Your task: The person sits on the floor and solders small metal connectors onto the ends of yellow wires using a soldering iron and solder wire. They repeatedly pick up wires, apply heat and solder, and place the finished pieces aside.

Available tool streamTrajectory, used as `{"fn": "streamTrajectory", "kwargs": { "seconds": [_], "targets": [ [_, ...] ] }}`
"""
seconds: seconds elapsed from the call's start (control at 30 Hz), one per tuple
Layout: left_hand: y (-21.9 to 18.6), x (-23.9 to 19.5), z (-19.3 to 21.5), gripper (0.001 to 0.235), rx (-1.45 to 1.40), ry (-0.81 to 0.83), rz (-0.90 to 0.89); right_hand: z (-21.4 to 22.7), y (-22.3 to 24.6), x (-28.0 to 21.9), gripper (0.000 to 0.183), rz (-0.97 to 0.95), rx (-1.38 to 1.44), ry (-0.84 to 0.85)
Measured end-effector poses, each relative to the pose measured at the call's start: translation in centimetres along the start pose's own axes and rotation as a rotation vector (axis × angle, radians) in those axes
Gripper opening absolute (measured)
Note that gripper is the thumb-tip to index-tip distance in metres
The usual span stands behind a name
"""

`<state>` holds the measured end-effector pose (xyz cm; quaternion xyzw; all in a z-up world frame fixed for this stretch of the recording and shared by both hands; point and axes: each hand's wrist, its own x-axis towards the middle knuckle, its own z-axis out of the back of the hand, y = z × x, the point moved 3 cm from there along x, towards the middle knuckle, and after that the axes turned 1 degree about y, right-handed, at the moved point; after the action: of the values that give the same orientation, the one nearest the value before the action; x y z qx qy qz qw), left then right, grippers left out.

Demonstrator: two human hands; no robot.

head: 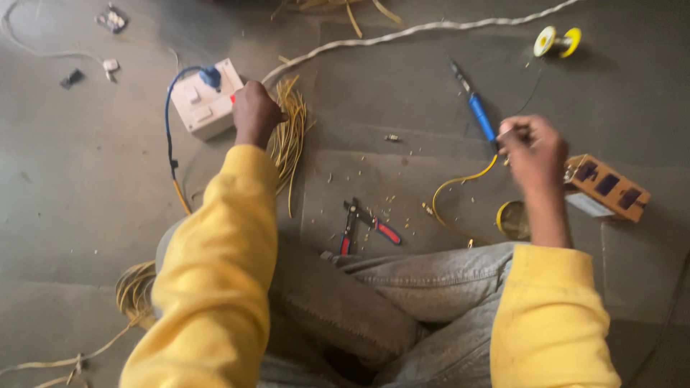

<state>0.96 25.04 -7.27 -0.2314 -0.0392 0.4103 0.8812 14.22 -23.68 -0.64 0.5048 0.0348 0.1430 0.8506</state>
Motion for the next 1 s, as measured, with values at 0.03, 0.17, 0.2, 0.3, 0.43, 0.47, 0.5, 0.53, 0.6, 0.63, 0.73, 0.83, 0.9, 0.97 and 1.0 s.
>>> {"fn": "streamTrajectory", "kwargs": {
  "seconds": [0.03, 0.17, 0.2, 0.3, 0.43, 0.47, 0.5, 0.53, 0.6, 0.63, 0.73, 0.83, 0.9, 0.97, 1.0],
  "targets": [
    [-0.8, -0.1, 1.2, 0.051, 0.03, -0.035, -0.05, -0.5, 0.3, -0.2, 0.007, -0.024, -0.054, 0.008],
    [-4.1, -3.1, 5.6, 0.028, -0.327, 0.236, -0.055, -2.1, 1.9, -1.0, 0.009, 0.007, 0.07, 0.046],
    [-5.3, -4.2, 6.6, 0.017, -0.539, 0.402, -0.014, -2.7, 2.2, -1.0, 0.01, -0.043, 0.107, 0.045],
    [-9.3, -8.5, 9.9, 0.016, -0.944, 0.672, -0.12, -4.9, 3.0, -1.2, 0.013, -0.047, 0.218, 0.088],
    [-13.3, -11.7, 13.3, 0.023, -1.032, 0.747, -0.204, -8.0, 3.7, -1.8, 0.013, 0.057, 0.144, 0.225],
    [-14.0, -12.0, 13.5, 0.021, -1.044, 0.762, -0.23, -8.5, 3.6, -1.7, 0.013, 0.039, 0.147, 0.235],
    [-14.5, -12.2, 13.6, 0.02, -1.056, 0.77, -0.253, -9.2, 3.6, -1.6, 0.013, 0.022, 0.155, 0.251],
    [-14.9, -12.2, 13.5, 0.02, -1.067, 0.779, -0.276, -9.7, 3.6, -1.5, 0.014, 0.005, 0.162, 0.266],
    [-15.7, -12.1, 12.5, 0.021, -1.077, 0.801, -0.292, -10.5, 3.8, -1.2, 0.015, -0.016, 0.217, 0.292],
    [-16.0, -12.0, 12.0, 0.023, -1.08, 0.81, -0.305, -10.8, 4.1, -1.1, 0.016, -0.024, 0.245, 0.302],
    [-16.5, -12.5, 9.7, 0.026, -1.092, 0.829, -0.183, -10.1, 5.3, -2.3, 0.017, -0.034, 0.314, 0.323],
    [-17.3, -13.0, 8.5, 0.026, -1.228, 0.958, -0.144, -9.1, 7.1, -3.1, 0.018, 0.057, 0.418, 0.352],
    [-17.5, -13.1, 7.9, 0.02, -1.286, 0.99, -0.128, -9.0, 7.1, -3.5, 0.019, -0.001, 0.447, 0.35],
    [-17.8, -13.2, 7.4, 0.014, -1.378, 1.024, -0.158, -8.8, 6.6, -3.6, 0.018, -0.043, 0.45, 0.334],
    [-18.1, -13.3, 7.3, 0.013, -1.439, 1.038, -0.199, -8.7, 6.3, -3.5, 0.017, -0.052, 0.441, 0.32]
  ]
}}
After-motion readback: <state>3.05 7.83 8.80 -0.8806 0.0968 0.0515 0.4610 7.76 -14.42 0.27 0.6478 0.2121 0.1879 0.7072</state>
